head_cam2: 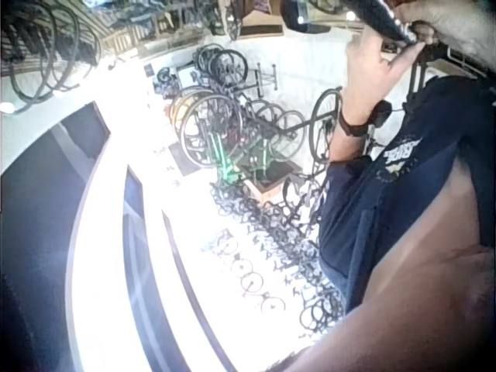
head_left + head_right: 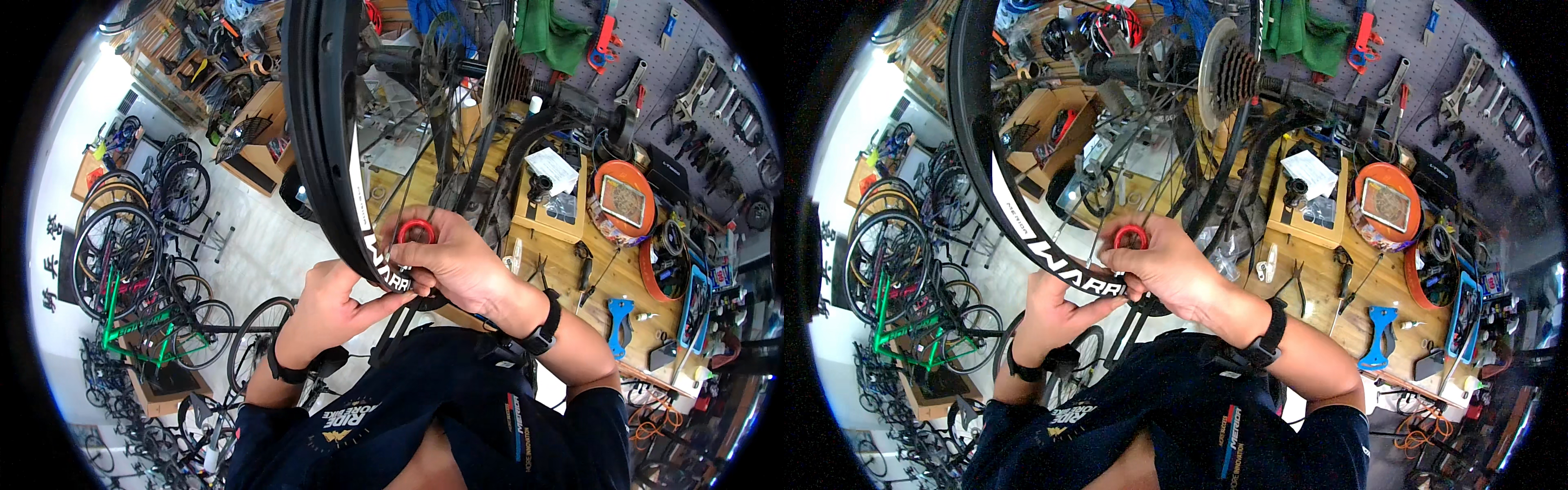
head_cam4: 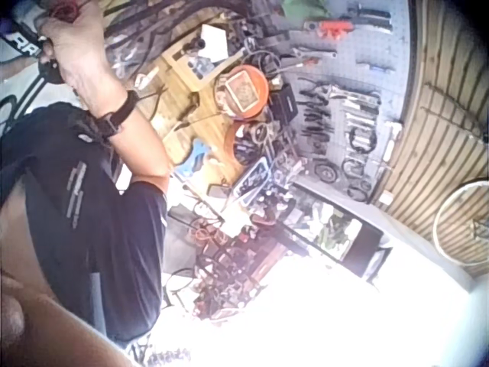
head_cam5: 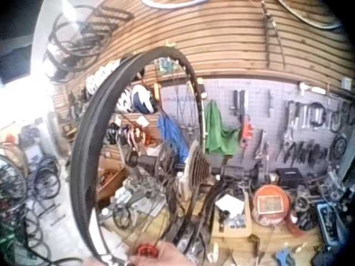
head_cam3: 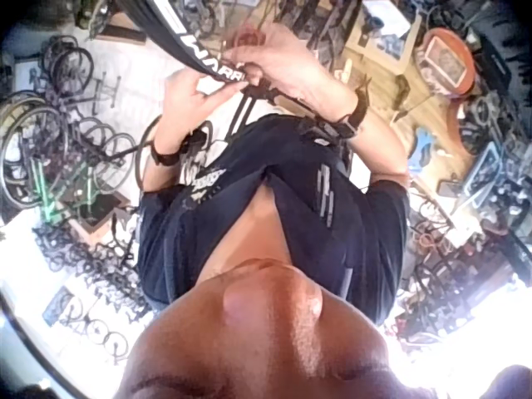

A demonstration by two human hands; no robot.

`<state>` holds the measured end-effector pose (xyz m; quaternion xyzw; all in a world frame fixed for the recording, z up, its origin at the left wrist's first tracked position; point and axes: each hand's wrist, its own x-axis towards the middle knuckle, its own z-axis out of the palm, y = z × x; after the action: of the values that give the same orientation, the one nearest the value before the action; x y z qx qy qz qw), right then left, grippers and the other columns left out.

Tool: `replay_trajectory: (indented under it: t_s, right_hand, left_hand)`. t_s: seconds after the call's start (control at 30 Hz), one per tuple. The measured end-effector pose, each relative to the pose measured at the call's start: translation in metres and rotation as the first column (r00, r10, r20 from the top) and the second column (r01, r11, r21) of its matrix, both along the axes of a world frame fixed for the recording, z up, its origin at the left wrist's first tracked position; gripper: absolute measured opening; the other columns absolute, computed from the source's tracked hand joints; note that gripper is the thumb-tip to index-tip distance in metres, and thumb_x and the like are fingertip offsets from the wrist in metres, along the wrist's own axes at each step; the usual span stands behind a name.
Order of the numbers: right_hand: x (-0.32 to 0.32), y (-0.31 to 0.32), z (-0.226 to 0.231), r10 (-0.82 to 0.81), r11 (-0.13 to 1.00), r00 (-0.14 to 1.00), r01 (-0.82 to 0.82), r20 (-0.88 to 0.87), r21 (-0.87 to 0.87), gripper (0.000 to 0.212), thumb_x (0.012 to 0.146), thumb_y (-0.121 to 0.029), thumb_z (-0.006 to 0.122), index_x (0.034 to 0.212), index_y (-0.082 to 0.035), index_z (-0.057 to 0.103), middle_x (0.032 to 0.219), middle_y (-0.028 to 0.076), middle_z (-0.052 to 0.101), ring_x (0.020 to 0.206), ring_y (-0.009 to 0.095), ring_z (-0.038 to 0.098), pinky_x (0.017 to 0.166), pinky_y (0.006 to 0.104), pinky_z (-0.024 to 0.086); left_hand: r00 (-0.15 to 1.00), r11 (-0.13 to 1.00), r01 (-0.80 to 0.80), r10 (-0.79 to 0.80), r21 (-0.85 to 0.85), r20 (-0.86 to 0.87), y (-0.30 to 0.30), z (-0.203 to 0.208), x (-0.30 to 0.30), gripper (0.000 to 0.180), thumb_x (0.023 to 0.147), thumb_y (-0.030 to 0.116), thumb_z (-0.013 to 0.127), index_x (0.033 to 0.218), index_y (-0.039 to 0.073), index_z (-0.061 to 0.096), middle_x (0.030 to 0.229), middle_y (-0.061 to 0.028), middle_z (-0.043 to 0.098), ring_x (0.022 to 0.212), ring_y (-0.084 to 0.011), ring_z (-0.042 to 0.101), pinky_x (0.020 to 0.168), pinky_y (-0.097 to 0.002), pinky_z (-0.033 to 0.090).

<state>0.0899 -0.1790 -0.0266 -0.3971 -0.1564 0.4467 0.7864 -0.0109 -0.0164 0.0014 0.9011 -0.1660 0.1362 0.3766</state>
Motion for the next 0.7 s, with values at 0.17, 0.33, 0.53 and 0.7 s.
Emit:
replay_trajectory:
  t_s: [0.17, 0.33, 0.53, 0.7]
  right_hand:
    - [0.02, -0.001, -0.014, 0.192, 0.962, 0.979, -0.174, -0.069, 0.21, 0.021, 0.087, 0.004, 0.064, 0.106, -0.001, 0.058, 0.097, 0.01, 0.064, 0.05, 0.007, 0.048, 0.042, 0.0174, 0.033]
    - [0.039, -0.013, -0.016, 0.346, 0.846, 0.929, -0.368, 0.129, 0.386, 0.045, 0.088, -0.013, 0.071, 0.125, 0.006, 0.053, 0.101, 0.009, 0.066, 0.056, 0.006, 0.05, 0.051, 0.0185, 0.044]
    - [0.04, -0.008, -0.022, 0.362, 0.811, 0.928, -0.357, 0.082, 0.464, 0.062, 0.09, -0.017, 0.07, 0.138, 0.007, 0.041, 0.125, 0.015, 0.058, 0.062, 0.01, 0.059, 0.056, 0.0206, 0.05]
    - [0.038, -0.005, -0.028, 0.359, 0.771, 0.932, -0.327, 0.052, 0.546, 0.056, 0.091, -0.008, 0.066, 0.138, 0.003, 0.04, 0.139, 0.023, 0.049, 0.07, 0.014, 0.065, 0.061, 0.0234, 0.056]
  left_hand:
    - [0.996, 0.997, -0.078, 0.078, 0.011, 0.053, 0.0, 0.001, -0.006, 0.041, 0.074, 0.011, 0.084, 0.108, 0.002, 0.064, 0.088, -0.0097, 0.073, 0.08, -0.0245, 0.073, 0.071, -0.0303, 0.055]
    - [0.993, 0.998, -0.062, 0.062, -0.003, 0.097, -0.001, 0.015, -0.004, 0.037, 0.072, 0.011, 0.085, 0.102, 0.004, 0.065, 0.082, -0.0071, 0.071, 0.071, -0.019, 0.071, 0.065, -0.0276, 0.054]
    - [0.992, 0.989, -0.074, 0.086, -0.126, 0.091, -0.002, 0.023, -0.003, 0.032, 0.072, 0.01, 0.085, 0.093, 0.002, 0.064, 0.076, -0.006, 0.069, 0.066, -0.0165, 0.069, 0.061, -0.026, 0.053]
    - [0.994, 0.981, -0.076, 0.089, -0.181, 0.064, -0.003, 0.027, -0.004, 0.033, 0.072, 0.01, 0.085, 0.095, 0.002, 0.063, 0.076, -0.0054, 0.07, 0.066, -0.0159, 0.07, 0.06, -0.0257, 0.053]
